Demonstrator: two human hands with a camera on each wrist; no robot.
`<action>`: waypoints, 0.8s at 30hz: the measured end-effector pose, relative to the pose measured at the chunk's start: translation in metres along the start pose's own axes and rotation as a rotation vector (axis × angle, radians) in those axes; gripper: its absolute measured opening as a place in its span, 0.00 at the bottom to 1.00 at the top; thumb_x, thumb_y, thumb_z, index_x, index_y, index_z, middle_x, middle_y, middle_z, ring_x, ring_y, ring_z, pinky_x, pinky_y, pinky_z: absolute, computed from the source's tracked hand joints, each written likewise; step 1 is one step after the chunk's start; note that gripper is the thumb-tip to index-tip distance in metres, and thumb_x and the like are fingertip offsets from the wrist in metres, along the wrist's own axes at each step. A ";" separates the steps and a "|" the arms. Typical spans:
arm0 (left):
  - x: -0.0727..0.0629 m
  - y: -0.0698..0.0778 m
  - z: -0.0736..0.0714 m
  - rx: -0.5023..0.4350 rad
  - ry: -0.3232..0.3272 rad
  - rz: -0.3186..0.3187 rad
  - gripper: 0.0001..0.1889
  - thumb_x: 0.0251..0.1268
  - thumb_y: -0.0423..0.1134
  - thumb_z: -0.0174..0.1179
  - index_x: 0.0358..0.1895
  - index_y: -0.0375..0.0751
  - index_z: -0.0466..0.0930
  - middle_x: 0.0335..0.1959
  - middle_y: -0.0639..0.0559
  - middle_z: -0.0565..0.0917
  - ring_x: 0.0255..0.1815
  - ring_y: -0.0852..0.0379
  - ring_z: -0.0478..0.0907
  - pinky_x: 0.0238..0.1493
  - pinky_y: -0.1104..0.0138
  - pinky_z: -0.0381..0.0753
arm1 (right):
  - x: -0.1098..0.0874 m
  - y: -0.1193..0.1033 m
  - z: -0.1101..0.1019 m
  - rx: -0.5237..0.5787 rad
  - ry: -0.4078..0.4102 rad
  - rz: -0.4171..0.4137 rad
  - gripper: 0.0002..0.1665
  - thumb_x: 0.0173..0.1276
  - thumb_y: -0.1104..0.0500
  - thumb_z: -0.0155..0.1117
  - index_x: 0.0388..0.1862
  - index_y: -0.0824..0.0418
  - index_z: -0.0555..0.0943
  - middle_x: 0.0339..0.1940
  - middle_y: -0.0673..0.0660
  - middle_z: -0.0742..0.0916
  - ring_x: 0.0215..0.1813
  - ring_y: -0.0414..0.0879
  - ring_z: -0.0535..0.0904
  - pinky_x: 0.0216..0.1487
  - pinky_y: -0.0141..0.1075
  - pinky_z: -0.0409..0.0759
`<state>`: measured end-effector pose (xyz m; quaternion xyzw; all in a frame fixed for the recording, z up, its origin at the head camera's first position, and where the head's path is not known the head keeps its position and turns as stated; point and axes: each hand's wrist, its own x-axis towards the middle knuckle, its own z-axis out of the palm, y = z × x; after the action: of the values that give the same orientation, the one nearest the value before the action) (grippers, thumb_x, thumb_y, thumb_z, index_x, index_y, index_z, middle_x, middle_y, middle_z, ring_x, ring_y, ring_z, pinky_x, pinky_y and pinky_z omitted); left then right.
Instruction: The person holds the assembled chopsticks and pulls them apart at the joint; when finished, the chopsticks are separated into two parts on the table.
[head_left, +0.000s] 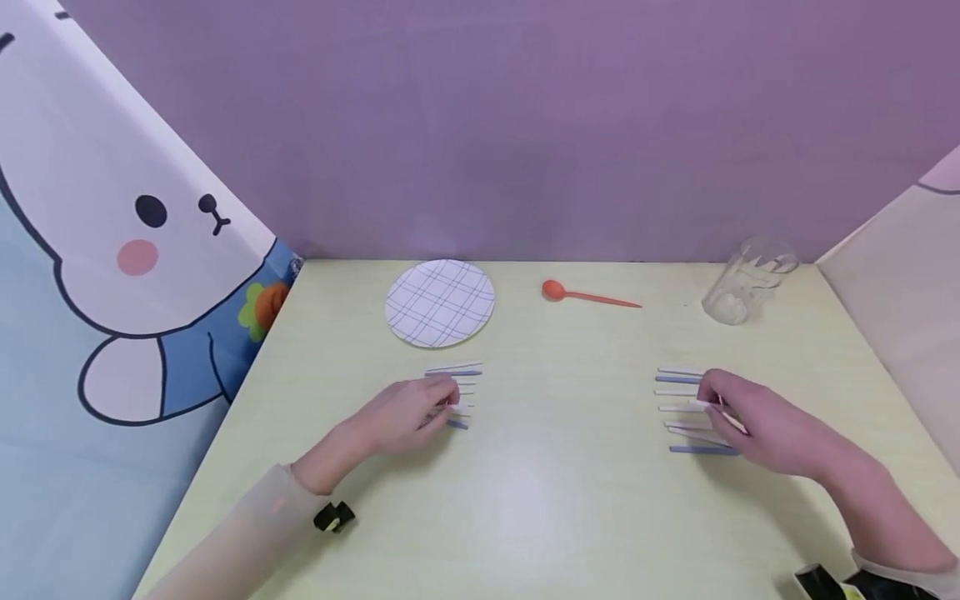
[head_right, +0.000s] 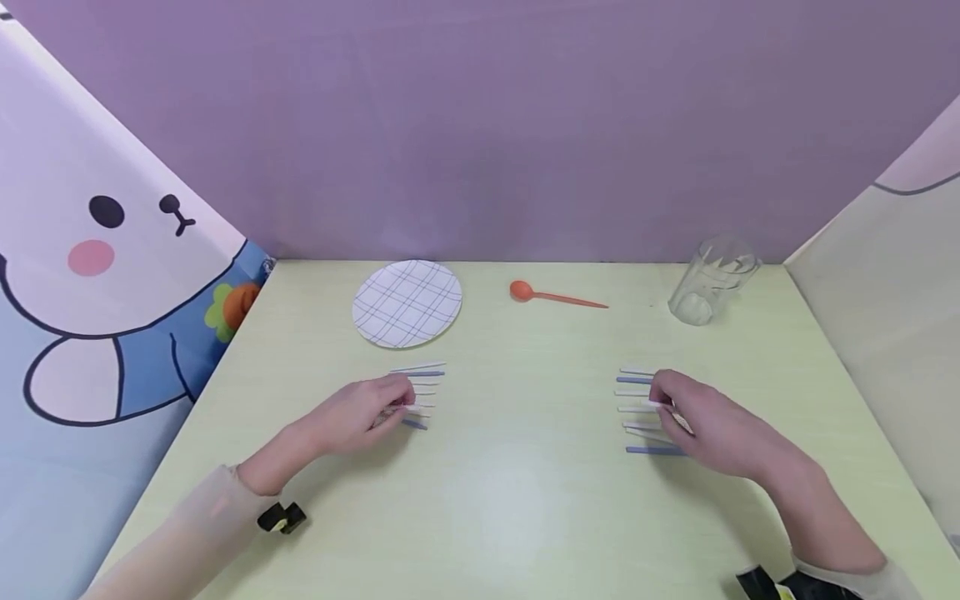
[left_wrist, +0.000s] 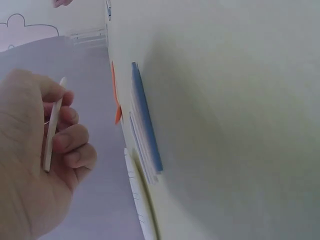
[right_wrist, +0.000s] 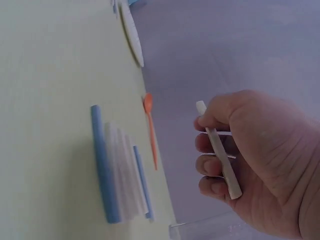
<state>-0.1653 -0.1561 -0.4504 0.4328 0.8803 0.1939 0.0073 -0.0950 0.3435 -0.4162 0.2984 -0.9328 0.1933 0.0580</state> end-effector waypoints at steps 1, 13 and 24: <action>-0.002 0.000 0.001 -0.009 0.001 0.008 0.03 0.77 0.36 0.60 0.41 0.47 0.78 0.37 0.58 0.79 0.33 0.65 0.73 0.37 0.69 0.80 | -0.003 0.001 0.003 -0.016 0.009 -0.007 0.21 0.64 0.73 0.71 0.41 0.49 0.75 0.36 0.35 0.74 0.41 0.27 0.71 0.41 0.27 0.75; -0.017 -0.006 0.006 -0.050 -0.037 0.052 0.02 0.68 0.38 0.73 0.41 0.47 0.93 0.36 0.61 0.86 0.39 0.67 0.80 0.47 0.70 0.84 | -0.028 0.008 0.022 0.144 -0.012 -0.040 0.25 0.53 0.72 0.82 0.40 0.44 0.87 0.33 0.31 0.81 0.35 0.25 0.74 0.34 0.21 0.72; -0.015 -0.009 0.013 -0.148 -0.086 0.079 0.06 0.63 0.34 0.77 0.42 0.45 0.95 0.31 0.58 0.88 0.33 0.70 0.79 0.40 0.76 0.81 | -0.038 0.010 0.031 0.244 -0.095 -0.075 0.23 0.54 0.71 0.83 0.37 0.43 0.90 0.34 0.36 0.87 0.35 0.24 0.77 0.33 0.20 0.76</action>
<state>-0.1607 -0.1681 -0.4681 0.4734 0.8447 0.2400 0.0695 -0.0698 0.3588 -0.4568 0.3466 -0.8923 0.2889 -0.0156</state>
